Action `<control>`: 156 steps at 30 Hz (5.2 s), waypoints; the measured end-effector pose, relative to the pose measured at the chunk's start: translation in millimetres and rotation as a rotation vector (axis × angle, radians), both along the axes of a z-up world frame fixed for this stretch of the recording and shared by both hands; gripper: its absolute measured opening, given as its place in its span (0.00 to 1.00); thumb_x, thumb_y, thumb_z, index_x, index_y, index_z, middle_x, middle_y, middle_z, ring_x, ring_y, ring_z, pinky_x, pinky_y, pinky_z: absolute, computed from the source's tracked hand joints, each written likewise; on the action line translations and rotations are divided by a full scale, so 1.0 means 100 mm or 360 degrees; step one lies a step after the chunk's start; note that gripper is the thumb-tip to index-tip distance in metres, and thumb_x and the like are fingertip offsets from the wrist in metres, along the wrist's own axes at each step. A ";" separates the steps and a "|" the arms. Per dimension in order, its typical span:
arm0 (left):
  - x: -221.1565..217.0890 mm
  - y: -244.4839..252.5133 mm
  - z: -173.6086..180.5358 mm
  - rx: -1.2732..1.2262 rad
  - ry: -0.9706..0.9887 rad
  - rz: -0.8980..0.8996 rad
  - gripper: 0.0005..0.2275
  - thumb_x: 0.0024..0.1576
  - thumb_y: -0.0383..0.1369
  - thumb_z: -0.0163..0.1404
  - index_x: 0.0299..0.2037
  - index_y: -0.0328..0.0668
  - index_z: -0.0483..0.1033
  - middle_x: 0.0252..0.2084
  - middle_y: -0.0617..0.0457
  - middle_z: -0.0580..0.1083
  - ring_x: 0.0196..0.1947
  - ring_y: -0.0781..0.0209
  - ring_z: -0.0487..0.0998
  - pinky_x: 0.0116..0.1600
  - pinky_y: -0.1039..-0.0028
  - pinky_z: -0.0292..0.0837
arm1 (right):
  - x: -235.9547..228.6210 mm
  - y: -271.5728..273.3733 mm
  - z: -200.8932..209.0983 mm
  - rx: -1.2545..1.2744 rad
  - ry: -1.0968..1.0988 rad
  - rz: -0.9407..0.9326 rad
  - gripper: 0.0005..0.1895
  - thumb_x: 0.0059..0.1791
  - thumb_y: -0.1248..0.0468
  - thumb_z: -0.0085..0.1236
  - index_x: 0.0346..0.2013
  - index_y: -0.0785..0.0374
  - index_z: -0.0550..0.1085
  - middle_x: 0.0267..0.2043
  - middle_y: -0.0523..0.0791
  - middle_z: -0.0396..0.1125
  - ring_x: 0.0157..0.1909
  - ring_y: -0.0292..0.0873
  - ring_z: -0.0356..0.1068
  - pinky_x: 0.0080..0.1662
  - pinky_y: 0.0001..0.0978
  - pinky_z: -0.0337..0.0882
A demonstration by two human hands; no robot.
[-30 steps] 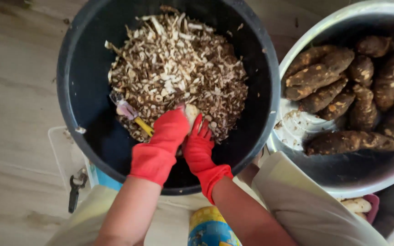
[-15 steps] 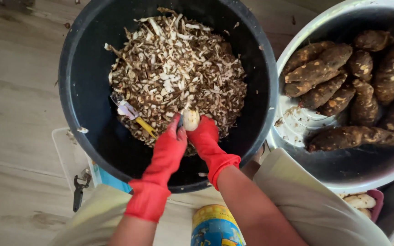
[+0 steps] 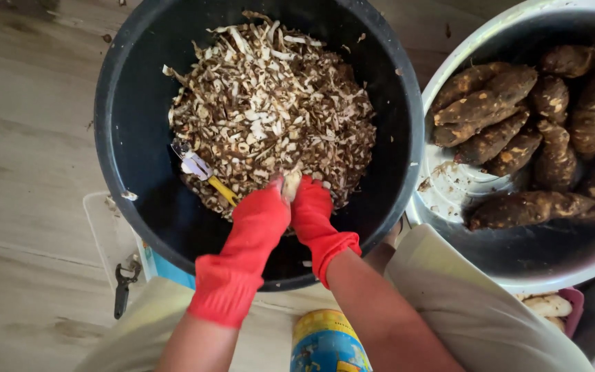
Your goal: Peeling root vegetables with a hand peeler and placing them in a bowl.
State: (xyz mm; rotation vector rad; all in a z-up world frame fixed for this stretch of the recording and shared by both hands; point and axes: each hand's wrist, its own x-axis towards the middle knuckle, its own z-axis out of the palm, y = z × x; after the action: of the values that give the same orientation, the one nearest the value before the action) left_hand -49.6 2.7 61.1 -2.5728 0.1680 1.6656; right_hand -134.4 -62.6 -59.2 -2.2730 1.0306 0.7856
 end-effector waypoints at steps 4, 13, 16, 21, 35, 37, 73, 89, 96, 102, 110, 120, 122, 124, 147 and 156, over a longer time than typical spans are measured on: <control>-0.03 -0.13 0.03 0.0078 0.0093 0.0215 0.26 0.59 0.64 0.25 0.71 0.95 0.51 0.60 0.44 0.75 0.64 0.44 0.73 0.65 0.47 0.66 | -0.24 0.14 -0.52 0.0004 -0.0067 -0.0007 0.18 0.49 0.66 0.52 0.53 0.67 0.71 0.52 0.57 0.71 0.52 0.65 0.72 0.47 0.64 0.76; -0.39 0.24 -0.55 -0.0625 -0.1407 -0.0558 0.15 0.67 0.40 0.41 0.31 0.46 0.75 0.18 0.50 0.70 0.14 0.47 0.67 0.21 0.54 0.60 | -0.25 0.24 -1.00 -0.0253 -0.0161 0.0056 0.11 0.49 0.63 0.48 0.42 0.63 0.73 0.43 0.52 0.71 0.43 0.61 0.74 0.38 0.66 0.75; 0.14 -0.19 -0.02 -0.0081 -0.0001 -0.0153 0.27 0.65 0.49 0.27 0.74 0.58 0.53 0.53 0.39 0.78 0.60 0.40 0.76 0.58 0.43 0.72 | -0.19 0.26 -0.57 -0.0540 -0.0368 0.0209 0.10 0.46 0.63 0.55 0.40 0.63 0.73 0.37 0.52 0.71 0.40 0.57 0.74 0.36 0.57 0.77; -0.23 0.04 -0.03 -0.0478 -0.0527 0.0129 0.22 0.66 0.44 0.34 0.29 0.41 0.79 0.34 0.43 0.80 0.33 0.32 0.77 0.38 0.49 0.70 | -0.49 0.31 -1.56 -0.0418 -0.0299 0.0166 0.13 0.45 0.62 0.56 0.41 0.65 0.73 0.36 0.52 0.69 0.38 0.58 0.72 0.30 0.58 0.74; 0.14 0.27 -0.38 -0.0316 -0.0334 -0.0154 0.16 0.60 0.46 0.39 0.58 0.64 0.67 0.47 0.42 0.77 0.47 0.36 0.77 0.48 0.49 0.73 | -0.20 0.30 -0.59 -0.0424 -0.0226 0.0332 0.42 0.28 0.51 0.73 0.52 0.63 0.67 0.44 0.51 0.67 0.45 0.58 0.71 0.35 0.60 0.76; 0.18 0.24 -0.26 -0.0138 0.0009 0.0064 0.24 0.63 0.52 0.33 0.72 0.82 0.57 0.59 0.44 0.75 0.60 0.42 0.76 0.60 0.55 0.75 | -0.17 0.25 -0.45 -0.0470 -0.0272 0.0306 0.41 0.27 0.50 0.74 0.49 0.63 0.68 0.42 0.52 0.68 0.44 0.59 0.72 0.34 0.59 0.77; 0.34 1.80 -2.91 -0.0766 -0.0463 0.2409 0.30 0.59 0.47 0.56 0.69 0.51 0.58 0.57 0.44 0.75 0.48 0.44 0.80 0.52 0.53 0.79 | 0.25 -0.95 1.09 0.2962 -0.0887 -0.2103 0.38 0.42 0.33 0.60 0.49 0.60 0.76 0.44 0.56 0.75 0.42 0.55 0.74 0.38 0.37 0.71; 0.11 0.16 2.13 -0.1386 -0.1257 0.0083 0.18 0.61 0.44 0.42 0.62 0.65 0.68 0.54 0.50 0.75 0.49 0.43 0.80 0.49 0.46 0.79 | 0.55 -0.92 3.37 0.2464 -0.1175 -0.1731 0.27 0.46 0.48 0.64 0.48 0.69 0.77 0.47 0.58 0.75 0.49 0.59 0.76 0.57 0.58 0.73; 0.04 0.18 2.16 -0.1146 -0.1546 -0.0502 0.20 0.60 0.38 0.45 0.63 0.53 0.66 0.52 0.45 0.73 0.35 0.42 0.82 0.38 0.40 0.78 | 0.38 -0.74 3.94 0.2199 -0.1306 -0.1722 0.27 0.44 0.53 0.66 0.44 0.76 0.75 0.40 0.61 0.74 0.43 0.62 0.75 0.53 0.64 0.71; 0.25 -0.08 1.94 -0.1090 -0.1742 -0.0461 0.16 0.58 0.36 0.47 0.57 0.51 0.67 0.39 0.50 0.72 0.27 0.46 0.81 0.29 0.41 0.76 | 0.38 -0.65 3.92 0.2192 -0.1456 -0.1770 0.25 0.45 0.54 0.64 0.45 0.74 0.75 0.43 0.62 0.74 0.43 0.57 0.76 0.55 0.59 0.73; 0.30 0.22 2.73 -0.1141 -0.1519 -0.0146 0.13 0.63 0.29 0.41 0.55 0.38 0.71 0.44 0.42 0.79 0.39 0.38 0.83 0.41 0.44 0.78 | 0.53 -0.69 3.83 0.2101 -0.1234 -0.1606 0.32 0.42 0.48 0.65 0.44 0.76 0.73 0.38 0.67 0.71 0.38 0.68 0.74 0.44 0.63 0.76; 0.57 0.29 2.23 -0.1073 -0.1438 -0.0059 0.19 0.62 0.45 0.41 0.65 0.67 0.64 0.48 0.49 0.77 0.40 0.40 0.83 0.44 0.44 0.80 | 0.48 -0.98 3.50 0.2903 -0.0878 -0.1261 0.33 0.45 0.49 0.58 0.45 0.82 0.73 0.44 0.74 0.69 0.47 0.77 0.71 0.58 0.72 0.64; 0.38 0.27 2.62 -0.1045 -0.1340 -0.0162 0.23 0.63 0.42 0.38 0.70 0.64 0.57 0.50 0.47 0.77 0.42 0.39 0.83 0.47 0.44 0.79 | 0.45 -1.05 3.50 0.3012 -0.0880 -0.1150 0.34 0.45 0.48 0.57 0.44 0.82 0.74 0.44 0.74 0.69 0.48 0.77 0.70 0.59 0.70 0.63; 0.28 0.27 2.92 -0.1004 -0.1250 -0.0230 0.27 0.64 0.39 0.35 0.76 0.60 0.51 0.52 0.45 0.77 0.44 0.38 0.83 0.50 0.44 0.78 | 0.43 -1.02 3.64 0.3120 -0.0843 -0.1016 0.34 0.45 0.47 0.57 0.43 0.82 0.74 0.44 0.73 0.69 0.49 0.77 0.70 0.59 0.68 0.63; 0.30 0.27 2.80 -0.1473 -0.1114 0.0134 0.25 0.64 0.40 0.35 0.73 0.63 0.50 0.49 0.39 0.76 0.50 0.34 0.79 0.57 0.47 0.77 | 0.36 -0.90 3.67 0.3071 -0.0922 -0.0989 0.35 0.56 0.42 0.45 0.54 0.75 0.71 0.43 0.58 0.74 0.38 0.57 0.76 0.42 0.48 0.80; 0.09 0.32 3.43 -0.1381 -0.1009 0.0338 0.27 0.64 0.30 0.34 0.76 0.43 0.46 0.48 0.30 0.76 0.50 0.27 0.78 0.59 0.40 0.73 | 0.52 -1.04 3.29 0.3596 -0.0670 -0.0893 0.46 0.51 0.38 0.48 0.64 0.79 0.63 0.63 0.68 0.61 0.62 0.72 0.64 0.64 0.65 0.62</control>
State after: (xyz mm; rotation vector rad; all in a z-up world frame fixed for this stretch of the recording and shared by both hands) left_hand -40.7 35.0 403.9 -3.7114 0.7225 0.7907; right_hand -82.4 -166.3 270.2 -0.1054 0.0586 0.5075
